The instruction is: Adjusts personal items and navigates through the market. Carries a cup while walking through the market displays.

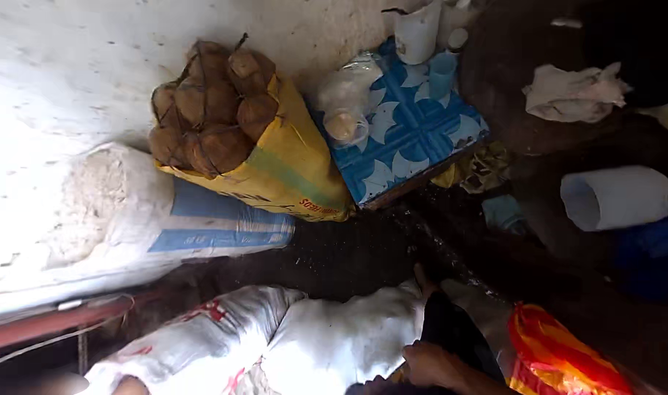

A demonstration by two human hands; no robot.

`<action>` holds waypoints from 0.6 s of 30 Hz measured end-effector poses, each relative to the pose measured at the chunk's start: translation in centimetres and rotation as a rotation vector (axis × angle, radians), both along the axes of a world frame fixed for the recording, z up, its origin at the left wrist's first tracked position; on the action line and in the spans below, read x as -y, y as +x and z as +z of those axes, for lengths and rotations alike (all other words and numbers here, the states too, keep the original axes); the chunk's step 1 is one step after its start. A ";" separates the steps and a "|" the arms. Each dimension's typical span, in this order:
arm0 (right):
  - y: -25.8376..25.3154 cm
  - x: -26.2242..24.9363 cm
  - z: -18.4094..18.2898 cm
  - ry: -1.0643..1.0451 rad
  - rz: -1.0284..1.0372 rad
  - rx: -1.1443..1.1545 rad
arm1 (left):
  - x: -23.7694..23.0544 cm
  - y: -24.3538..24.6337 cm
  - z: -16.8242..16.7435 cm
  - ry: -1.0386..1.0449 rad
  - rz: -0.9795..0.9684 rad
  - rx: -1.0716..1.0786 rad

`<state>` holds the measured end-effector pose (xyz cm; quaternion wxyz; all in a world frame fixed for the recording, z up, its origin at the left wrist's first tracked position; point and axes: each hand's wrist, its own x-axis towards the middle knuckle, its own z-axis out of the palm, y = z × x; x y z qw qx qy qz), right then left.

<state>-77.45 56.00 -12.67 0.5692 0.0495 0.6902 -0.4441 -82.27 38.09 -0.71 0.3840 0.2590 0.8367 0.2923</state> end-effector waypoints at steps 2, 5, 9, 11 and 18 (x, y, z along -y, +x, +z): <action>-1.9 -2.9 1.1 -0.096 -0.009 -0.129 | 1.9 -0.1 -5.2 0.021 0.006 0.074; -4.2 -5.5 2.6 -0.314 0.060 -0.295 | -0.6 -1.5 -3.4 -0.041 0.065 0.136; -7.0 -7.4 5.9 -0.229 0.291 -0.232 | -2.7 -2.3 -2.4 0.004 0.043 0.107; -7.9 -8.2 7.5 -0.100 0.372 -0.172 | -3.9 -3.0 -2.4 0.006 0.027 0.098; -11.2 -9.9 11.1 0.352 0.321 -0.114 | -6.2 -5.7 -3.2 0.110 0.011 -0.108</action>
